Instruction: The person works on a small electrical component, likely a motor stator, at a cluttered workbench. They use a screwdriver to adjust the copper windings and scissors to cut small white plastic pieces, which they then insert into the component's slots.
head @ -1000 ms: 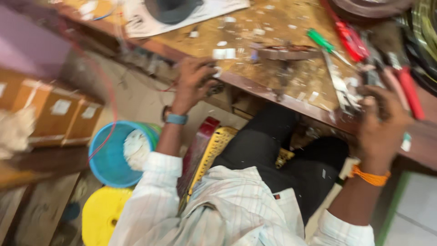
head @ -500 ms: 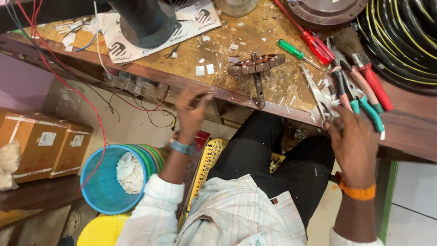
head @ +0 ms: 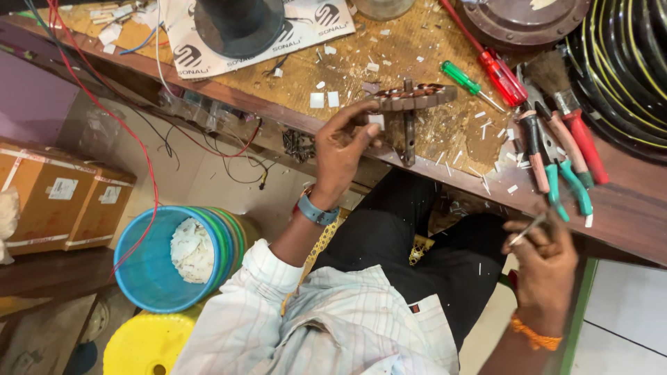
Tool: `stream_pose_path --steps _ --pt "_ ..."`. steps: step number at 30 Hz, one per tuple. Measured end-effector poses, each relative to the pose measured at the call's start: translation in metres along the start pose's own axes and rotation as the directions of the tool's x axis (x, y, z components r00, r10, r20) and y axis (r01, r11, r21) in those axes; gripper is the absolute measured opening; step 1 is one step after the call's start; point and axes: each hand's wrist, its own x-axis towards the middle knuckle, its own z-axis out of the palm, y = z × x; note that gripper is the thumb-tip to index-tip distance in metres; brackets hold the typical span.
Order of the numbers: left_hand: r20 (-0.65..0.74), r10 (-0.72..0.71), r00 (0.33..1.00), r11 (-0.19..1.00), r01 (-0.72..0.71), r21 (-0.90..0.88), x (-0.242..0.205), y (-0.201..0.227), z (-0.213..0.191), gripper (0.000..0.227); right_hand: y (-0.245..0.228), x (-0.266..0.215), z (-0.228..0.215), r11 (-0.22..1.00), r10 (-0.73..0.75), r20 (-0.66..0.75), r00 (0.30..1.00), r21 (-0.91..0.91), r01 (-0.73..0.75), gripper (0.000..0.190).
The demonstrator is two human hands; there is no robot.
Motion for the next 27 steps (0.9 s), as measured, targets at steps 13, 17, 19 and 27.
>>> stream_pose_path --steps 13,17,19,27 --pt "0.215 -0.407 0.888 0.896 0.342 0.284 -0.053 -0.025 0.021 0.016 0.05 -0.035 0.08 0.912 0.355 0.725 0.59 -0.131 -0.388 0.077" --pt "0.217 -0.405 0.888 0.891 0.331 0.311 -0.056 -0.027 0.02 0.016 0.043 -0.032 0.087 0.899 0.371 0.759 0.535 -0.15 -0.411 0.079" --pt "0.225 -0.383 0.896 0.895 0.299 0.331 -0.057 -0.03 0.02 0.015 0.041 -0.03 0.085 0.891 0.41 0.732 0.544 -0.193 -0.412 0.078" --pt "0.185 -0.43 0.884 0.898 0.397 0.192 -0.059 -0.025 0.017 0.017 0.038 -0.027 0.071 0.832 0.435 0.678 0.593 -0.051 -0.552 0.072"
